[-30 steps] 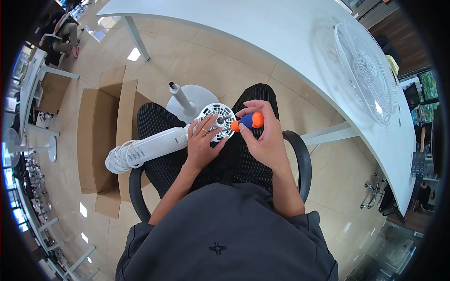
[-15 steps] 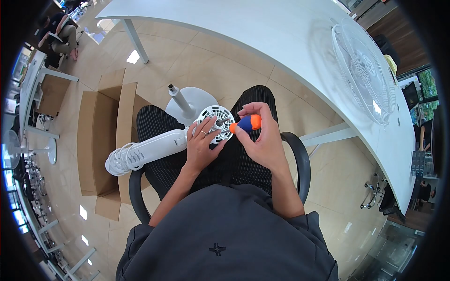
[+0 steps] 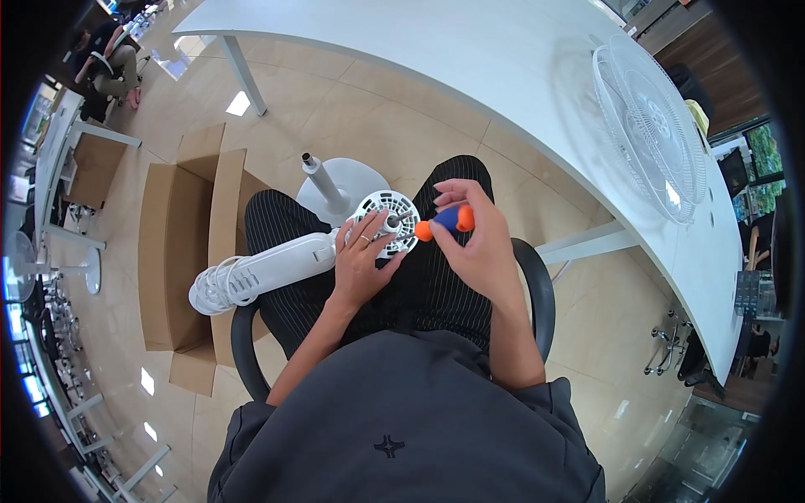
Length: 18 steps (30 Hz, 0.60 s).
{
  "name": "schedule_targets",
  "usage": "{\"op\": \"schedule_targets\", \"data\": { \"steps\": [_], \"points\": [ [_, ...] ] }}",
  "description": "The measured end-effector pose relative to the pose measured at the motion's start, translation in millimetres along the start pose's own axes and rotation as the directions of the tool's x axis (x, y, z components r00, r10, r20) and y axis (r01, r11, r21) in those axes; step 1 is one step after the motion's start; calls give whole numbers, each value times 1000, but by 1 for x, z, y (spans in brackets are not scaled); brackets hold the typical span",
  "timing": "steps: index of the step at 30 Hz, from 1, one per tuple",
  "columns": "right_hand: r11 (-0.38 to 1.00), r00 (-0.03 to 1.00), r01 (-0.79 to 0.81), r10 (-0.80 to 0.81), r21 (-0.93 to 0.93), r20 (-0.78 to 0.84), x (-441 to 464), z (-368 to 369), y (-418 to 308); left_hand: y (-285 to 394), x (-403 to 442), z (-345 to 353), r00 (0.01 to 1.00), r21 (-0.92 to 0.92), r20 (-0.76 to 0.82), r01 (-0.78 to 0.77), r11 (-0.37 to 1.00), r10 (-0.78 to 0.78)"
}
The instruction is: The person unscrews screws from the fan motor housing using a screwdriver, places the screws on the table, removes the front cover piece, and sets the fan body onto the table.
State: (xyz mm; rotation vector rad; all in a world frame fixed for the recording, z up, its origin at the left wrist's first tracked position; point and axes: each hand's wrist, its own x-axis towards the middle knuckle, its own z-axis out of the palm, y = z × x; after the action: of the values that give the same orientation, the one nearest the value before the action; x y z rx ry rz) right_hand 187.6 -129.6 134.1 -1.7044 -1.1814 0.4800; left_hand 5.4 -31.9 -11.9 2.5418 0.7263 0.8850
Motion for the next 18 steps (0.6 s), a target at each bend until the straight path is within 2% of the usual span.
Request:
{"op": "schedule_targets", "data": {
  "steps": [1, 3, 4, 5, 6, 7, 9, 10, 11, 12, 14, 15, 16, 18],
  "points": [
    [1000, 1000, 3, -3, 0, 2, 1, 0, 4, 0, 0, 0, 1000, -3, -5, -2, 1000, 2],
    [971, 987, 120, -139, 205, 80, -1, 1, 9, 1, 0, 0, 1000, -5, 1, 4, 1000, -4],
    [972, 987, 118, -137, 205, 81, -2, 3, 5, 1, 0, 0, 1000, -5, 5, 6, 1000, -6],
    [1000, 1000, -3, 3, 2, 1, -3, 6, -2, 0, -1, 0, 1000, -6, 7, 7, 1000, -7],
    [972, 987, -142, 124, -188, -105, -4, 7, -8, 0, -2, 1, 1000, -4, 3, 5, 1000, -5],
    [972, 986, -144, 125, -187, -108, -2, 5, -11, -1, -2, 1, 1000, -2, -1, 0, 1000, 0],
    [972, 971, -229, 231, -55, 51, 4, -3, -13, 0, -1, 1, 1000, -8, 0, -3, 1000, 3],
    [972, 972, -226, 229, -56, 52, 3, -5, -9, 0, 0, 1, 1000, -11, -2, 0, 1000, 0],
    [997, 993, -35, 27, 67, 115, 2, -7, 0, 0, 0, 1, 1000, -9, -4, 3, 1000, -3],
    [969, 972, 146, -178, 199, 151, 2, -6, 4, 0, 0, 1, 1000, -3, -3, 8, 1000, -8],
    [979, 981, 111, -135, 169, 140, -4, 3, 1, 1, -1, 1, 1000, 0, 0, 12, 1000, -12],
    [997, 999, -1, 5, -72, 53, -4, 4, -11, 1, -1, 1, 1000, 1, 3, 10, 1000, -10],
    [946, 991, -133, 119, -295, -65, -4, 5, -17, 1, 0, 0, 1000, 3, 5, 8, 1000, -8],
    [949, 986, -161, 145, -270, -76, -1, 3, -9, 0, 0, -1, 1000, 3, 3, 6, 1000, -6]
  ]
}}
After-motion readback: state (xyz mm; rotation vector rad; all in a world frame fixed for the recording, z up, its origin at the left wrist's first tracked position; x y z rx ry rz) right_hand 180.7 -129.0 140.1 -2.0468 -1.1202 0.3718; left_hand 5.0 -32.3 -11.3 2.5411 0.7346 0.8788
